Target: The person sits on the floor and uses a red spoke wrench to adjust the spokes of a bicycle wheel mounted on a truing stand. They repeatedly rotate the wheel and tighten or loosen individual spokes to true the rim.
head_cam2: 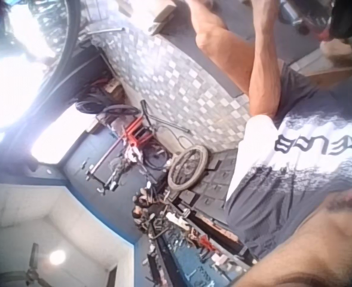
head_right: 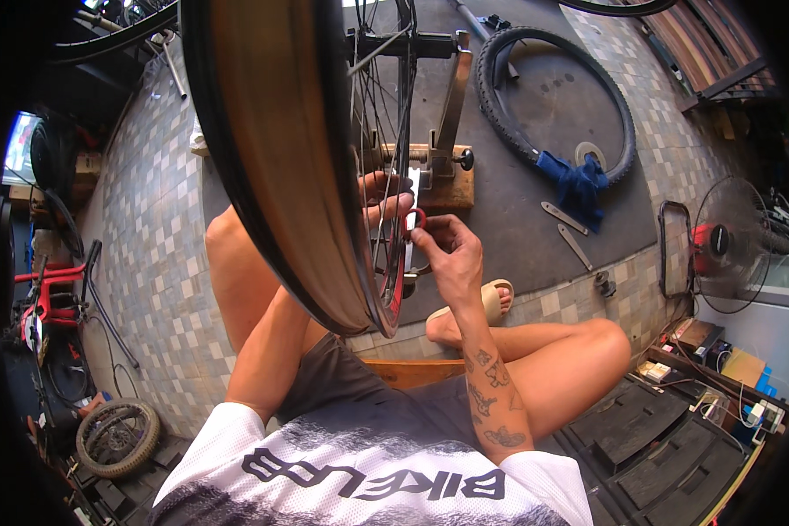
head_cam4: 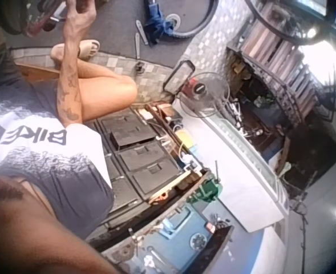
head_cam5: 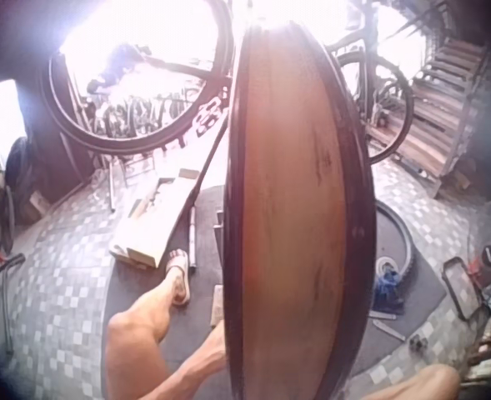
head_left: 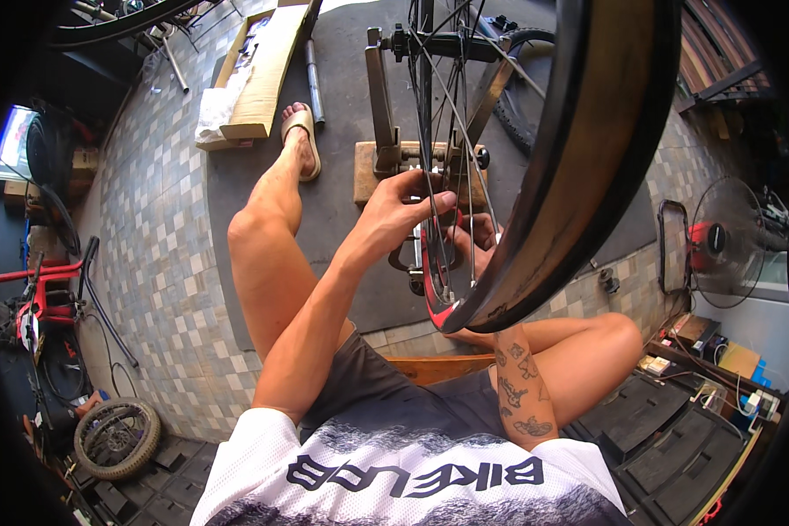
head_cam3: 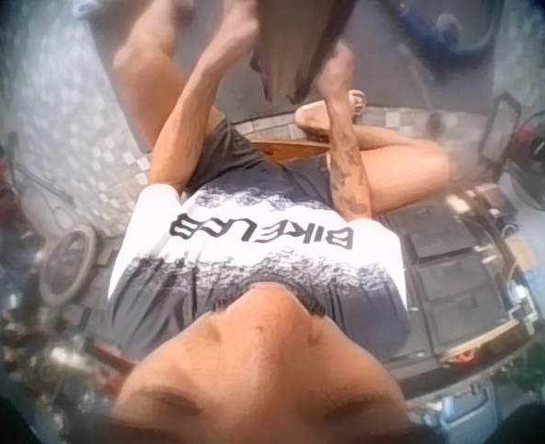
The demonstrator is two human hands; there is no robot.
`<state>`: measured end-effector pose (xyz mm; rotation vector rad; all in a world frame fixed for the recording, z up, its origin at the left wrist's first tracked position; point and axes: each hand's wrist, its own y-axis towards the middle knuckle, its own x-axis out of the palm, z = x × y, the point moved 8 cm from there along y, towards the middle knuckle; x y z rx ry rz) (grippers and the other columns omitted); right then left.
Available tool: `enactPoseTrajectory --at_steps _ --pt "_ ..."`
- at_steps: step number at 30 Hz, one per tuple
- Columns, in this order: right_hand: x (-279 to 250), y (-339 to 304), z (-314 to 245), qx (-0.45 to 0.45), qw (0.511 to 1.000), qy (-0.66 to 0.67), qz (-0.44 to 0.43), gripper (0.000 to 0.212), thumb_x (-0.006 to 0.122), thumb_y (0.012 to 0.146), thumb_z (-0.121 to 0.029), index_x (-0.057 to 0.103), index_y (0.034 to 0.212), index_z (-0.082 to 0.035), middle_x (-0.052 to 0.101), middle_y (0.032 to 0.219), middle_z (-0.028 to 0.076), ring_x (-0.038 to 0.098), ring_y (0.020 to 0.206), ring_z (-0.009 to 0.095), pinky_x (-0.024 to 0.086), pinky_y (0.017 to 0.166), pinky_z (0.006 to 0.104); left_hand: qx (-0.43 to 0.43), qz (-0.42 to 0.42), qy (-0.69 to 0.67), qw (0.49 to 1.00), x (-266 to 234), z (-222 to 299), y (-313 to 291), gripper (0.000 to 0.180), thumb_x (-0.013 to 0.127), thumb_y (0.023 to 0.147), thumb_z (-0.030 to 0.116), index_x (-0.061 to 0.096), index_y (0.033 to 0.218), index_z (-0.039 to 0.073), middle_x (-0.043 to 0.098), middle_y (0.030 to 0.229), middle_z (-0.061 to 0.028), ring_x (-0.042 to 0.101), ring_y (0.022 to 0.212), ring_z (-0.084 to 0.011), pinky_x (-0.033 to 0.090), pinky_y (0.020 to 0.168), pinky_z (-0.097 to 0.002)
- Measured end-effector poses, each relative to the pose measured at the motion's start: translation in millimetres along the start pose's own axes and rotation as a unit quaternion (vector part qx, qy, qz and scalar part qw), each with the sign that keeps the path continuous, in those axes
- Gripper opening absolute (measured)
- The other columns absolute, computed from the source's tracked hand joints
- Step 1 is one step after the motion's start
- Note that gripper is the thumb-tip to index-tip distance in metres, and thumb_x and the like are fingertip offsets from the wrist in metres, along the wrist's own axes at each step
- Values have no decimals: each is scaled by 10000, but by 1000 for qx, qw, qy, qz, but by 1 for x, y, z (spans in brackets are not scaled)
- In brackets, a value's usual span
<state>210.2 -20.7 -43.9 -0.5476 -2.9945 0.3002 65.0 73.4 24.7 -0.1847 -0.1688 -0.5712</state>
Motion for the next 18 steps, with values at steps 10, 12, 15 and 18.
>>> enactPoseTrajectory --at_steps 10,12,15,18 --pt "10 -16 -6 61 996 43 -57 190 764 986 -87 719 1137 19 784 1010 64 722 933 117 568 836 271 -35 13 24 999 -11 -33 14 406 821 959 294 740 1225 -2 765 1049 -57 688 909 -118 574 820 -311" --pt "12 -12 -3 64 993 55 -83 190 754 980 -55 710 1149 20 779 1068 70 721 988 128 575 893 291 -77 41 -5 996 -15 -45 14 516 864 904 354 702 1239 -3 758 1060 -78 692 958 -156 570 874 -346" --pt "16 -15 10 120 980 109 -115 377 737 983 -14 595 1332 -7 763 1183 91 729 1042 141 588 888 277 -37 106 142 983 -31 -33 9 855 936 798 504 571 1382 -3 741 1097 -126 704 990 -234 566 912 -406" --pt "18 -14 17 111 966 186 -143 429 727 1006 -56 533 1386 -13 757 1198 117 736 1042 157 597 888 283 -52 -21 127 990 -17 -25 -3 531 835 953 397 686 1229 -31 739 989 -74 660 900 -138 552 813 -325"
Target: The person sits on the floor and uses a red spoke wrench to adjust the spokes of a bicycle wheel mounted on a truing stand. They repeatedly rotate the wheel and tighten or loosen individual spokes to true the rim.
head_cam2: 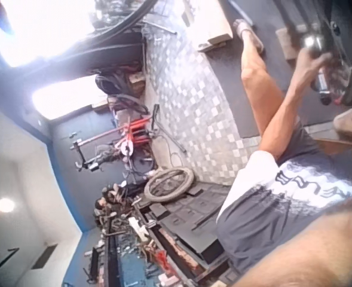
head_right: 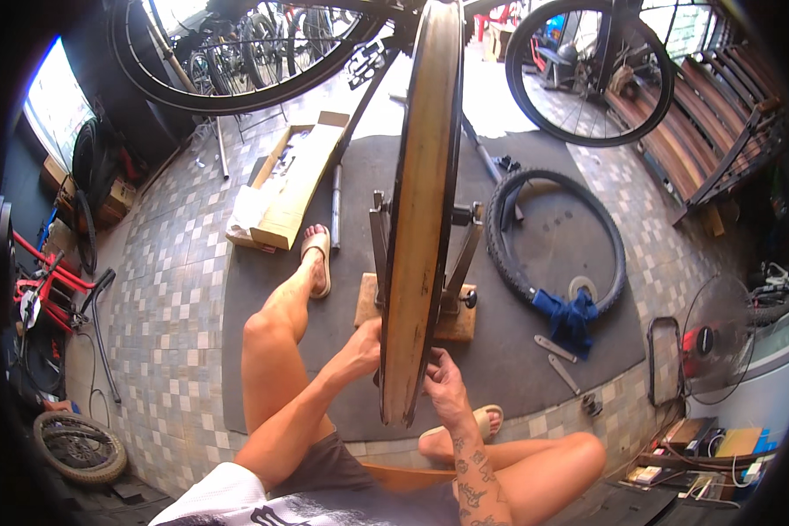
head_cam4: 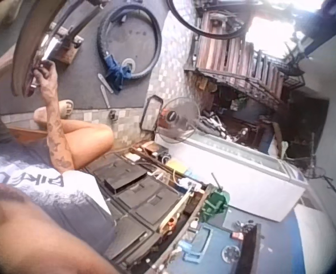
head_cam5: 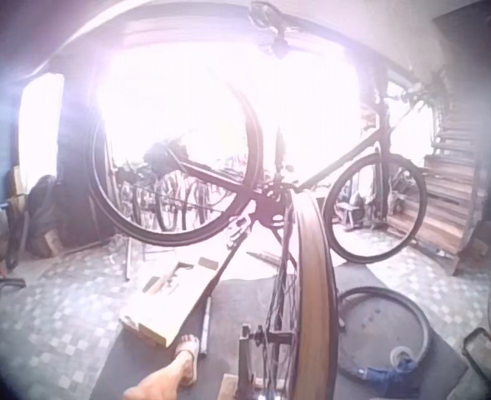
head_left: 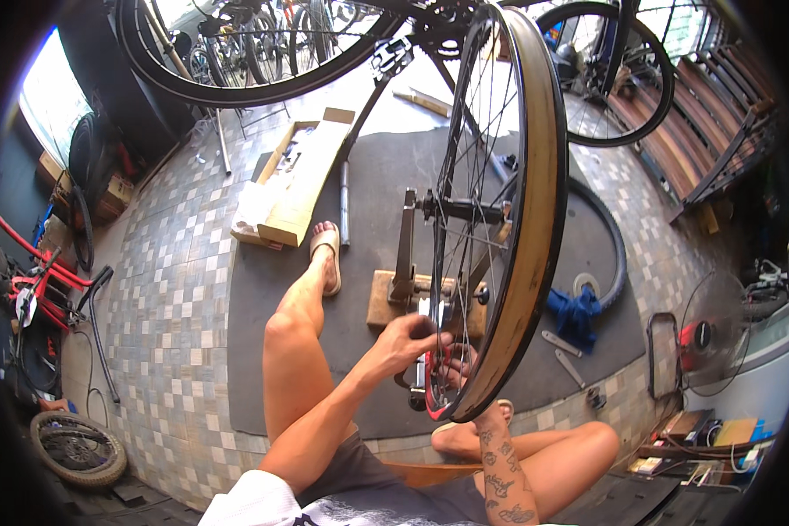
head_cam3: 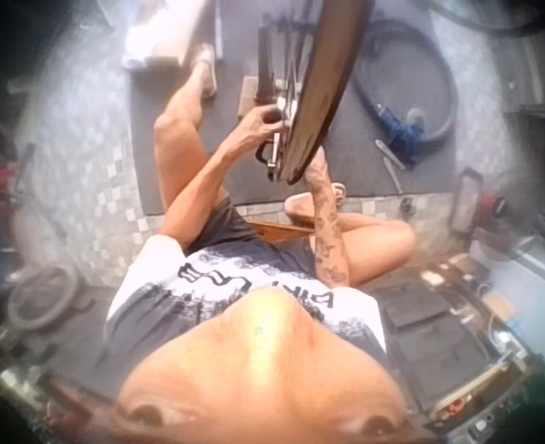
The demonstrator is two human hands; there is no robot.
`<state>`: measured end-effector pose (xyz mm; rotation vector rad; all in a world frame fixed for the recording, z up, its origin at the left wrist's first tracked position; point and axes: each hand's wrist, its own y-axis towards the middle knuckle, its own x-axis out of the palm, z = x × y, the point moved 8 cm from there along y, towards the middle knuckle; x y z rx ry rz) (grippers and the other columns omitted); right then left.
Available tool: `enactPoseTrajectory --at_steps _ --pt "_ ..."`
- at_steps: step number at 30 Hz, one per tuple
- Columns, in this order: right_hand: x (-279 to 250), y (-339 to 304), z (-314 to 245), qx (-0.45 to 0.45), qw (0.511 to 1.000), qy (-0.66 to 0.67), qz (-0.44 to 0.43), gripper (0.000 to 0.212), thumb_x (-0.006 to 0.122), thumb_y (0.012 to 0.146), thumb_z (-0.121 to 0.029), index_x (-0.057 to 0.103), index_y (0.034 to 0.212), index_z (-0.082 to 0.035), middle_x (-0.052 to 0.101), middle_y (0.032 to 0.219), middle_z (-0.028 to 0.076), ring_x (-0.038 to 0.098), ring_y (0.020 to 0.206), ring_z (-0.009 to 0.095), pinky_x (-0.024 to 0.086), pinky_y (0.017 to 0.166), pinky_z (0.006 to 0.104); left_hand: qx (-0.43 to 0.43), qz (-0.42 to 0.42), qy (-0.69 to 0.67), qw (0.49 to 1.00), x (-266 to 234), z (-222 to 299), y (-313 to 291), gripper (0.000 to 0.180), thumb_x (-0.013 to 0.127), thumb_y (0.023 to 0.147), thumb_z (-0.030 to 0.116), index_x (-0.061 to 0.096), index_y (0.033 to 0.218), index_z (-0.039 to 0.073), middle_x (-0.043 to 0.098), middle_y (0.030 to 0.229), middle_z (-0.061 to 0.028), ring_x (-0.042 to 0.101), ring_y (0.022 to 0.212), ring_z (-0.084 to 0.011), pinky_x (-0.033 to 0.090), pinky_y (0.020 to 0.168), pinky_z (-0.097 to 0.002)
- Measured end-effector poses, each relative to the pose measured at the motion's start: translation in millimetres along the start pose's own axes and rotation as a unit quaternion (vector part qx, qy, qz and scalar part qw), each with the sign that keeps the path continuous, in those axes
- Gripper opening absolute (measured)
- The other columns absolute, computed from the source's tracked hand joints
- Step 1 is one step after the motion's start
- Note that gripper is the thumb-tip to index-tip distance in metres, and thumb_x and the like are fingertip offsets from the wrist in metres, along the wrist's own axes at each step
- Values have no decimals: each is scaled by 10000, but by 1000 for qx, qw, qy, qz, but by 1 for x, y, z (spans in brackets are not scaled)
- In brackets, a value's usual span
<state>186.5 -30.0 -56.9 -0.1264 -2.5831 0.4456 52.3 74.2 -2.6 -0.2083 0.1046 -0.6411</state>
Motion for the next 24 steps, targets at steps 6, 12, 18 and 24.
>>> enactPoseTrajectory --at_steps 6,12,18,24 --pt "15 6 9 -13 990 87 -109 449 713 1041 -186 545 1422 -19 732 1231 140 742 1069 197 630 889 329 -83 -181 -66 978 11 -2 -19 276 715 1046 249 761 1226 45 700 940 37 566 810 -42 474 705 -244" --pt "23 -7 -15 8 994 82 -72 525 752 1006 -123 490 1452 -33 701 1205 49 701 1036 118 572 900 249 -14 -51 -40 998 14 -5 -4 265 838 951 244 787 1045 1 746 843 -29 666 802 -83 547 744 -298" --pt "16 -6 -24 -50 995 -88 -23 431 741 1018 -108 549 1395 -28 695 1204 42 698 1054 122 576 955 282 -18 94 265 960 9 9 -11 362 887 873 395 809 938 48 750 755 -85 701 730 -142 558 707 -384" --pt "-2 5 -11 -78 996 -18 37 264 733 1023 -85 663 1273 -36 745 1121 60 734 962 144 612 890 293 -15 121 85 989 -10 -3 -3 666 772 957 570 692 1207 -43 757 1095 -195 727 1015 -256 569 879 -411"
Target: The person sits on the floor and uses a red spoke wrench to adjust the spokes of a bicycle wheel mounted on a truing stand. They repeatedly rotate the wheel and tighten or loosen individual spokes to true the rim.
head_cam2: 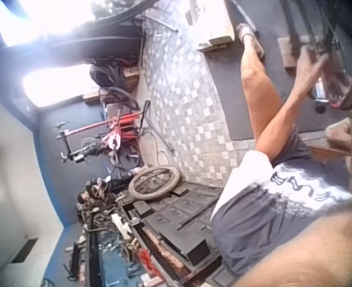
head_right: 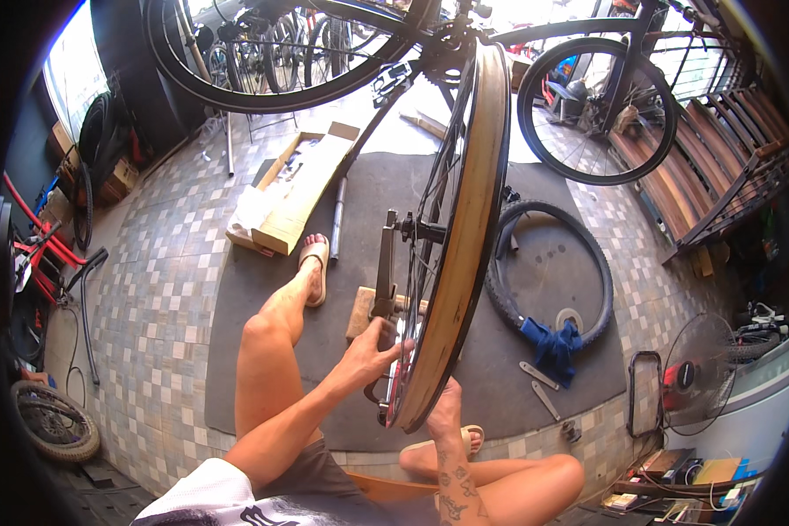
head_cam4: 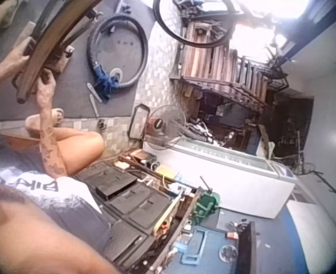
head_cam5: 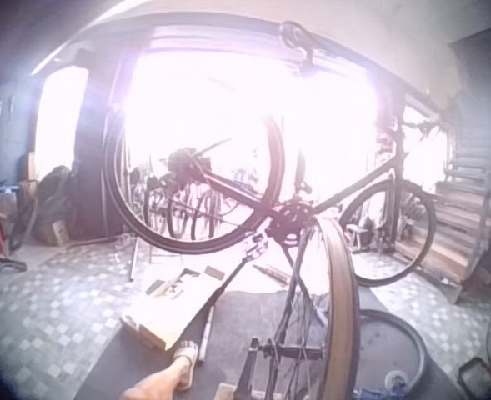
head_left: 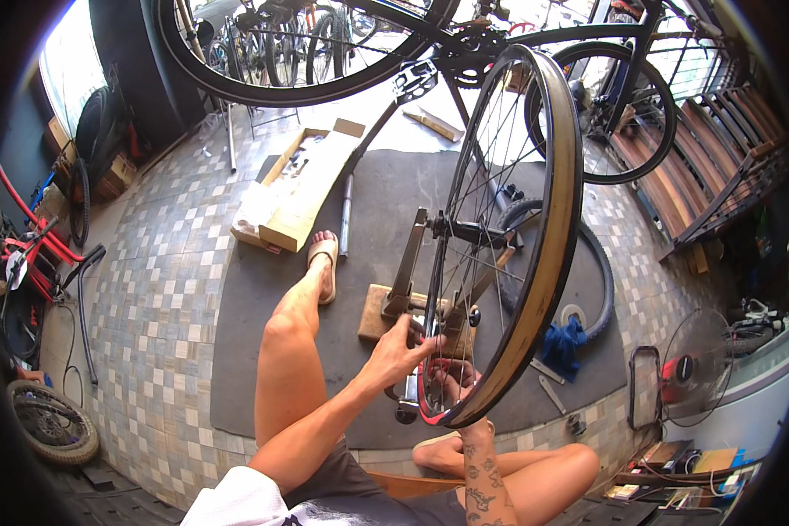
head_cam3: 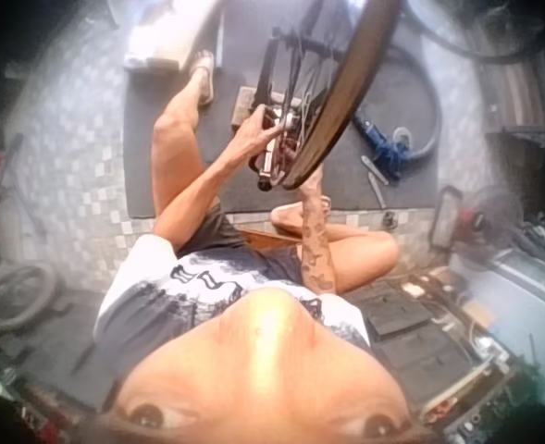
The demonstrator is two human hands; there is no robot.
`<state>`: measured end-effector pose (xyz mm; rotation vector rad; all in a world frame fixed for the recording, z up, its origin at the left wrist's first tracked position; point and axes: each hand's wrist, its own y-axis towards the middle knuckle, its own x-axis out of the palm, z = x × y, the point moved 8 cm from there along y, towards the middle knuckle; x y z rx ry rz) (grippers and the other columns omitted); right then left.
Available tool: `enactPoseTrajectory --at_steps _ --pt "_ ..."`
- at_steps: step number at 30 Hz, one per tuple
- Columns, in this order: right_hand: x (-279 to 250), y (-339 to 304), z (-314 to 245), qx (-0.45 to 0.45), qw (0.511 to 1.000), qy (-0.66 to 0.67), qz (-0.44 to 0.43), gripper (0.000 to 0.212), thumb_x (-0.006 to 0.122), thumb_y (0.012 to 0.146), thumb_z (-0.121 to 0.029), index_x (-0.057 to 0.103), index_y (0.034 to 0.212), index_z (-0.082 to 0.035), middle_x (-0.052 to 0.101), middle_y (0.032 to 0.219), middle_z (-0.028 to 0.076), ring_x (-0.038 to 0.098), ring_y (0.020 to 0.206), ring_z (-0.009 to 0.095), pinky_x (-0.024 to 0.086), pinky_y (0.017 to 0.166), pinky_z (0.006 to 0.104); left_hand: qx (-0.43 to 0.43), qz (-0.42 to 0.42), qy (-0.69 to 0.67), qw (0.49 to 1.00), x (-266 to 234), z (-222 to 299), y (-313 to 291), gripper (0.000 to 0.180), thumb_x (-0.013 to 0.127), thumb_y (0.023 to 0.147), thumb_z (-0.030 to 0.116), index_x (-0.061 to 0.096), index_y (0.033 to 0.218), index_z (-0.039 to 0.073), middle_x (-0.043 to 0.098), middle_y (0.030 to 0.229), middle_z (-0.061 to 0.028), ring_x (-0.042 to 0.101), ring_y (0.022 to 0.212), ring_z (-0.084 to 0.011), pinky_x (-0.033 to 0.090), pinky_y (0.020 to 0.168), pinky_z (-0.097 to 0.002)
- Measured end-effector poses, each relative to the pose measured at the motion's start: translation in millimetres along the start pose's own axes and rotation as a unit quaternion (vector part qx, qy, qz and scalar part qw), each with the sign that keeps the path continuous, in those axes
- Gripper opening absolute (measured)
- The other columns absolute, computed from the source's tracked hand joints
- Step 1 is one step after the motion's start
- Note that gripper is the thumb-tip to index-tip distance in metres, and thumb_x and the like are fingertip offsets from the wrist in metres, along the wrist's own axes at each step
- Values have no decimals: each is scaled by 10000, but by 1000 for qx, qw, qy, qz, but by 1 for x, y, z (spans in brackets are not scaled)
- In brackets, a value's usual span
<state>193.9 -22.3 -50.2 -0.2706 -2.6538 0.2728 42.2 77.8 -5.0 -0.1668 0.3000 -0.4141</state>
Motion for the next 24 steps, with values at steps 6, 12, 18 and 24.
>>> enactPoseTrajectory --at_steps 6,12,18,24 --pt "-26 6 -2 -144 982 -19 117 232 702 996 4 719 1226 -18 781 1126 93 763 925 159 651 792 291 43 -90 -85 991 23 -5 12 754 802 939 546 635 1400 -27 747 1250 -184 700 1168 -271 540 1016 -410" --pt "-34 15 22 -151 948 -262 93 261 754 915 -187 786 1113 -21 795 945 79 758 862 179 583 794 346 21 -108 -85 990 16 11 -1 669 841 904 526 715 1265 -23 783 1129 -168 740 1038 -220 578 918 -372" --pt "-39 9 28 -169 947 -255 98 241 743 911 -184 777 1067 -3 789 909 87 755 832 183 579 750 343 17 -105 -76 991 11 28 -11 637 833 914 510 720 1226 -34 789 1091 -156 750 982 -205 592 870 -364" --pt "-48 10 34 -174 959 -187 121 227 753 900 -180 773 1029 6 774 824 87 748 752 188 573 698 344 18 -100 -67 993 10 30 -13 639 836 905 508 721 1218 -37 788 1070 -158 758 964 -209 595 855 -367"
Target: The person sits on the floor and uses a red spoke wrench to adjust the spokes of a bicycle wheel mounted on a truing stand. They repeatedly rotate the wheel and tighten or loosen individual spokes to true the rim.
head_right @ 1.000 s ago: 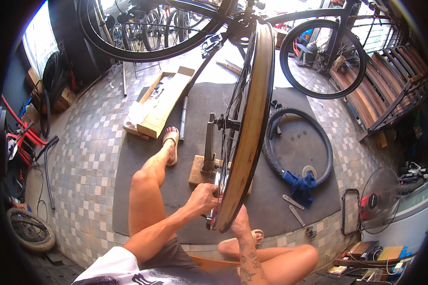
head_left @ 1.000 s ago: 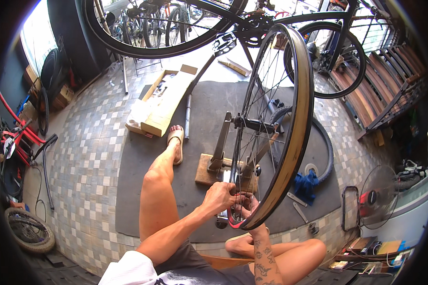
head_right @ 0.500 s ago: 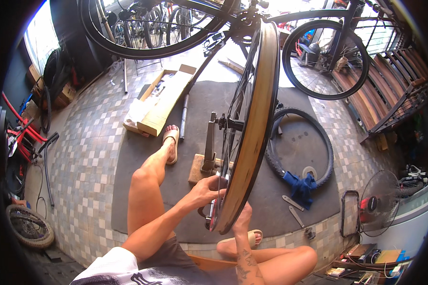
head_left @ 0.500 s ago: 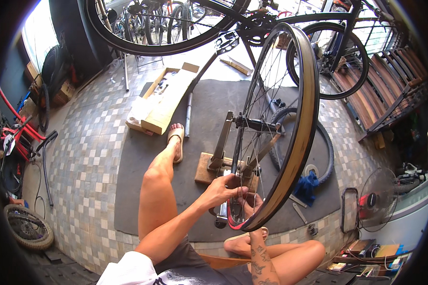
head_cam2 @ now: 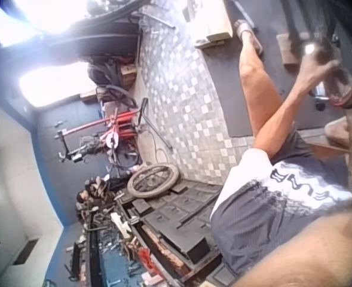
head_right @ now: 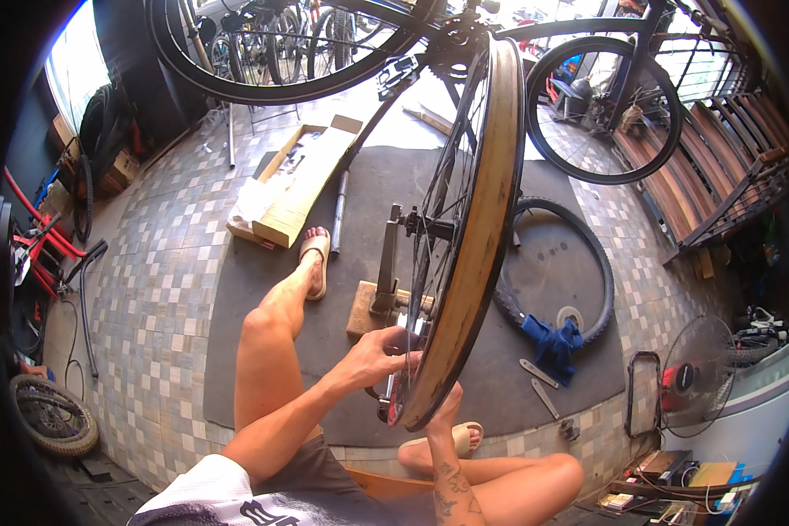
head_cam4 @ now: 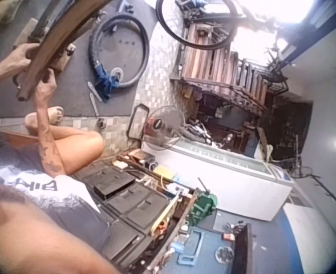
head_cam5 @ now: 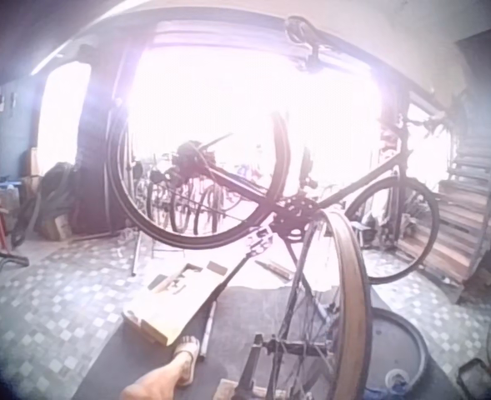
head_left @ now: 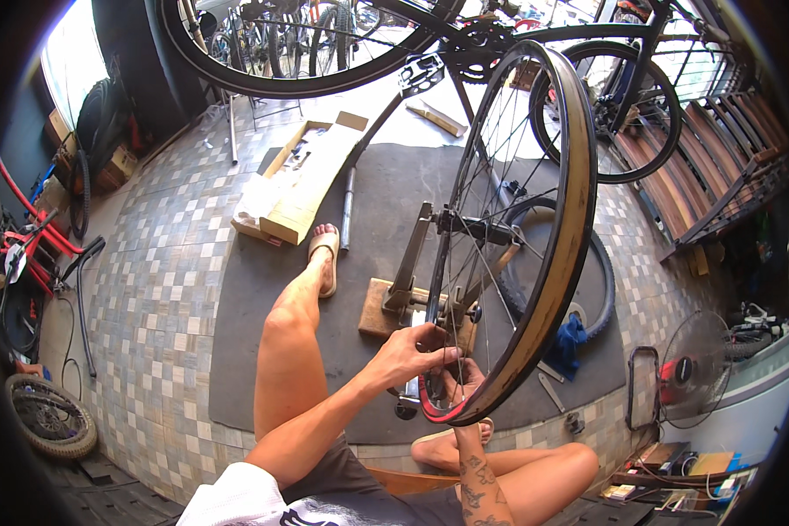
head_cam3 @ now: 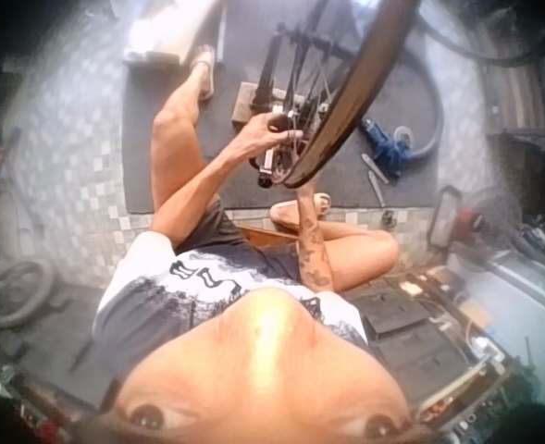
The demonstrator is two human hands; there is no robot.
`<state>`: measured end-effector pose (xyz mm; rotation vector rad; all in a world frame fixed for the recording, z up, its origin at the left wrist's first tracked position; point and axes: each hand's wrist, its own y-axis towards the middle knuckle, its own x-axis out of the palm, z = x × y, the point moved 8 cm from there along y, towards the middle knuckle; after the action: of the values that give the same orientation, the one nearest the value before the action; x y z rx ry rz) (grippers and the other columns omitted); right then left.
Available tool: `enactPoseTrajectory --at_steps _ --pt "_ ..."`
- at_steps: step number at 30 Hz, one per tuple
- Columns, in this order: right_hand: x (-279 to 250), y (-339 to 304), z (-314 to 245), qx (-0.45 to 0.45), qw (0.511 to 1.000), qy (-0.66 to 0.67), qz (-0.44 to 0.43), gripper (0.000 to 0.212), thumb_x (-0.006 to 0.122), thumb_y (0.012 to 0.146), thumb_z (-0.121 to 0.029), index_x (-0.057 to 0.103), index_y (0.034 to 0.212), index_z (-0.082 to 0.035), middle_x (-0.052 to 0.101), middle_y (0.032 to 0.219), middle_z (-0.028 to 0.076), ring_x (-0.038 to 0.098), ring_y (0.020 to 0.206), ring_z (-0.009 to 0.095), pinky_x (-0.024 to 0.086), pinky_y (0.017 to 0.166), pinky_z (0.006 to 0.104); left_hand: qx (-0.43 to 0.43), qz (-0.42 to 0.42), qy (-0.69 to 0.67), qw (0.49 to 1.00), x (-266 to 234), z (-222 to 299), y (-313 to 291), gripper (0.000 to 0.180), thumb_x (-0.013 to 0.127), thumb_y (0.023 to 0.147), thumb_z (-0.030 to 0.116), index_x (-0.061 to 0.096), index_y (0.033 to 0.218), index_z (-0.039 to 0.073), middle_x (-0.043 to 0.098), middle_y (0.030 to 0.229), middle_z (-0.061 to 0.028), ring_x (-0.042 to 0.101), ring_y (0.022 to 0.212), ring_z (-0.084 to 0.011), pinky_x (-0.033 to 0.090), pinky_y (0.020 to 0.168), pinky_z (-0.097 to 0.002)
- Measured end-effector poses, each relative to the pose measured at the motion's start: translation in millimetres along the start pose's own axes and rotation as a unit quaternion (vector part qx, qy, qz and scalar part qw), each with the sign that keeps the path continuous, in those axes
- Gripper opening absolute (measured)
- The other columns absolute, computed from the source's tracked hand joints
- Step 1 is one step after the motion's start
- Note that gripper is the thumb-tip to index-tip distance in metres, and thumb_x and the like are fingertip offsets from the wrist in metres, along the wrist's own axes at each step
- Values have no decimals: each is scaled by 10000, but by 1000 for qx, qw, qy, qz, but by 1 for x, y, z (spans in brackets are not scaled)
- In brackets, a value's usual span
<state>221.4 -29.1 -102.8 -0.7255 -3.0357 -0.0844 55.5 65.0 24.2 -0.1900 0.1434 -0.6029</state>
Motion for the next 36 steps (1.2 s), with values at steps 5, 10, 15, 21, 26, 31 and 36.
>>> enactPoseTrajectory --at_steps 5,10,15,21,26,31,36 --pt "8 -2 -13 -40 999 -33 4 226 776 873 -166 771 1026 0 769 813 100 754 741 206 570 694 356 39 13 4 999 0 2 0 664 838 894 531 723 1220 -37 779 1051 -163 756 922 -213 595 837 -379" --pt "13 0 -36 -21 998 -56 -29 215 786 858 -152 771 1015 -6 770 817 108 761 747 220 569 693 367 36 8 4 999 0 1 1 686 832 892 554 721 1222 -38 771 1041 -170 746 925 -228 585 841 -390" --pt "22 -2 -52 -36 994 -94 -49 296 786 865 -153 783 1134 -30 799 902 114 777 812 226 587 750 359 28 11 35 999 -1 3 0 694 825 890 567 719 1214 -37 768 1054 -179 740 974 -246 577 870 -388" --pt "26 -6 -53 -29 995 -30 -93 223 725 1021 -27 667 1236 -37 744 1031 42 712 940 108 578 838 264 33 2 13 999 0 7 -1 680 823 895 558 713 1209 -36 769 1053 -179 736 981 -247 571 899 -398" --pt "26 -8 -32 80 987 97 -100 203 731 1023 -30 665 1215 -34 749 1049 47 715 951 101 584 839 252 52 1 17 999 0 10 -3 656 815 908 550 715 1201 -28 771 1029 -170 734 968 -232 574 875 -392" --pt "39 -13 -16 179 947 227 -142 265 709 1043 -179 721 1263 -31 780 1117 69 754 918 147 640 794 295 2 -24 -95 995 2 -11 2 494 702 1043 444 727 1197 -24 763 1015 -101 700 958 -162 558 881 -345" --pt "43 -14 -22 170 929 285 -167 349 765 1000 -109 664 1327 -44 758 1155 68 743 967 145 641 824 303 -6 -72 -104 992 -3 -29 4 455 551 1145 372 705 1266 -38 737 1117 -36 663 1056 -117 530 965 -306"
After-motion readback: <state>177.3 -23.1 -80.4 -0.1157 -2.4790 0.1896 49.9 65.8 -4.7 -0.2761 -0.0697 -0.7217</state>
